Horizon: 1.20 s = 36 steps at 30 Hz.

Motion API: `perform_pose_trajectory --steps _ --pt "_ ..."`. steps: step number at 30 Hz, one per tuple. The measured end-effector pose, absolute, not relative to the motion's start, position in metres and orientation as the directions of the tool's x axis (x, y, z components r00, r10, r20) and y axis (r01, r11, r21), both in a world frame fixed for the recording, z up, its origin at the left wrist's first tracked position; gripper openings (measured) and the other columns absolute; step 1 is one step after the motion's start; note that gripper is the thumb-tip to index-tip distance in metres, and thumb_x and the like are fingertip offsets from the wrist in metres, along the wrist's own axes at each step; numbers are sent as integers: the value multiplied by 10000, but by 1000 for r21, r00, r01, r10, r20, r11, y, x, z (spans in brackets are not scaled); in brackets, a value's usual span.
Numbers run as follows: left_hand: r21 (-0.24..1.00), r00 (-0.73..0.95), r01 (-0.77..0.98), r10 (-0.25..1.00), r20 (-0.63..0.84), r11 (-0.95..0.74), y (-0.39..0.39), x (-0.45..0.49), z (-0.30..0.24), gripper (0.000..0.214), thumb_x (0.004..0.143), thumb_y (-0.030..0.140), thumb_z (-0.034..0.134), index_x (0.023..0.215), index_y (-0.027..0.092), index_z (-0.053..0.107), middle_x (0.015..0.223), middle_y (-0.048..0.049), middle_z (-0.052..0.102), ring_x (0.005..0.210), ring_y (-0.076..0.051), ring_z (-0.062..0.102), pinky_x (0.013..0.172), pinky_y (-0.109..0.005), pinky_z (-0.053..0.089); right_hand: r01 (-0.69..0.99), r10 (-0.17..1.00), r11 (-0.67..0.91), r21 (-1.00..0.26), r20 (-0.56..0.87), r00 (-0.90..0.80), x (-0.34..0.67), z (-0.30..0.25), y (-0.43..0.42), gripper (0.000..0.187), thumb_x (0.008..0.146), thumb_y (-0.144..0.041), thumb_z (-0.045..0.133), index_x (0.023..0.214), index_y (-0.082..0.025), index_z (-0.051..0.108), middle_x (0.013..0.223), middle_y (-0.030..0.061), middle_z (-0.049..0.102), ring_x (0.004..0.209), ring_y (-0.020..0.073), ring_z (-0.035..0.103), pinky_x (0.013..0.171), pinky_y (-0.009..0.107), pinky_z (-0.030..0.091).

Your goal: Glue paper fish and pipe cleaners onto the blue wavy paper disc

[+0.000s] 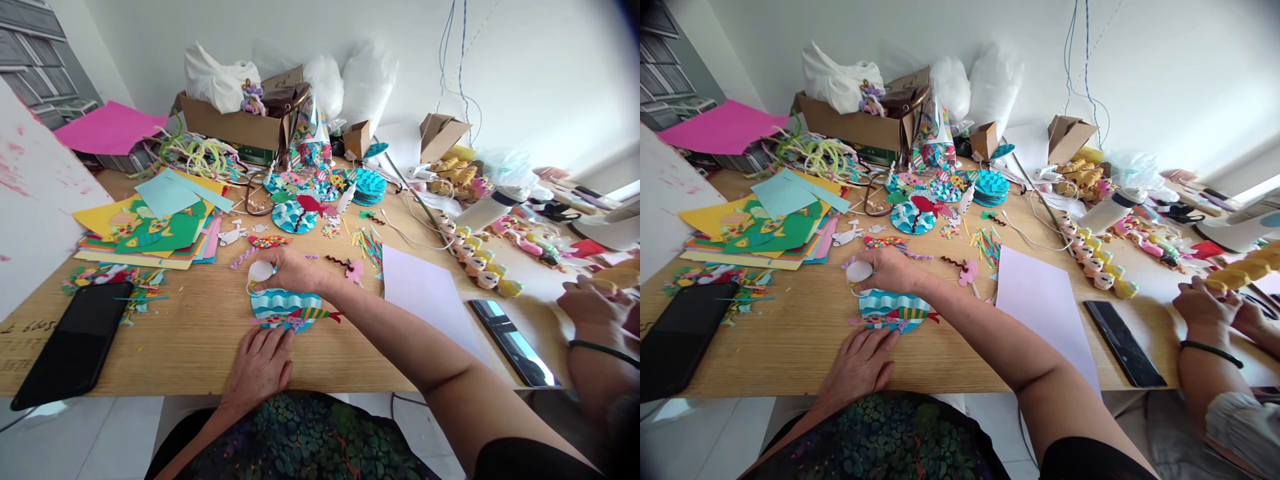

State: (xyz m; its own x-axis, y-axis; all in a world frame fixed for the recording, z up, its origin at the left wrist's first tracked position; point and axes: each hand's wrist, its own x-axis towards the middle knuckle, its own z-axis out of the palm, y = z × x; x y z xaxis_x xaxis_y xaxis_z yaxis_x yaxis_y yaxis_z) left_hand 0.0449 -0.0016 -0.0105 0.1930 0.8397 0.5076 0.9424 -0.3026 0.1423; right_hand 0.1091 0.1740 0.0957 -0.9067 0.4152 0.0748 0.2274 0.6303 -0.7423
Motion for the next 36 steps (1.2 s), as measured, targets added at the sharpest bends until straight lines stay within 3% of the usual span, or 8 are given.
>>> perform_pose_trajectory --steps 5,14,18,25,36 --pt "150 182 945 848 497 -291 -3 45 -14 364 779 276 501 1129 220 581 1053 -37 653 955 -193 542 929 -351 338 228 371 638 -736 34 -928 113 100 178 357 663 -225 710 998 -156 607 863 -1 616 785 127 544 687 223 397" --pt "132 198 943 834 514 -306 -2 44 -17 377 766 282 520 1132 209 571 1048 -39 650 952 -193 538 925 -354 338 165 475 350 -922 23 -880 120 91 191 301 639 -218 701 883 -146 540 799 -5 605 745 136 566 650 250 448" --pt "123 202 944 832 517 -306 -1 44 -13 368 767 284 521 1124 212 577 1037 -34 658 940 -189 543 913 -343 337 175 427 417 -892 22 -904 120 93 189 301 639 -249 712 872 -154 547 794 -10 598 746 134 559 656 249 447" --pt "130 196 943 825 530 -308 -1 45 -12 351 772 275 503 1106 206 587 1022 -30 666 928 -185 546 903 -338 341 245 363 652 -717 13 -932 116 103 181 347 671 -247 703 984 -153 585 817 -8 600 749 129 536 654 226 413" --pt "140 191 942 828 527 -306 -2 45 -16 371 777 275 493 1130 200 581 1028 -42 660 938 -194 531 898 -345 338 201 339 694 -691 68 -938 110 103 176 201 652 -199 724 800 -144 599 725 -33 581 679 96 520 613 187 368"
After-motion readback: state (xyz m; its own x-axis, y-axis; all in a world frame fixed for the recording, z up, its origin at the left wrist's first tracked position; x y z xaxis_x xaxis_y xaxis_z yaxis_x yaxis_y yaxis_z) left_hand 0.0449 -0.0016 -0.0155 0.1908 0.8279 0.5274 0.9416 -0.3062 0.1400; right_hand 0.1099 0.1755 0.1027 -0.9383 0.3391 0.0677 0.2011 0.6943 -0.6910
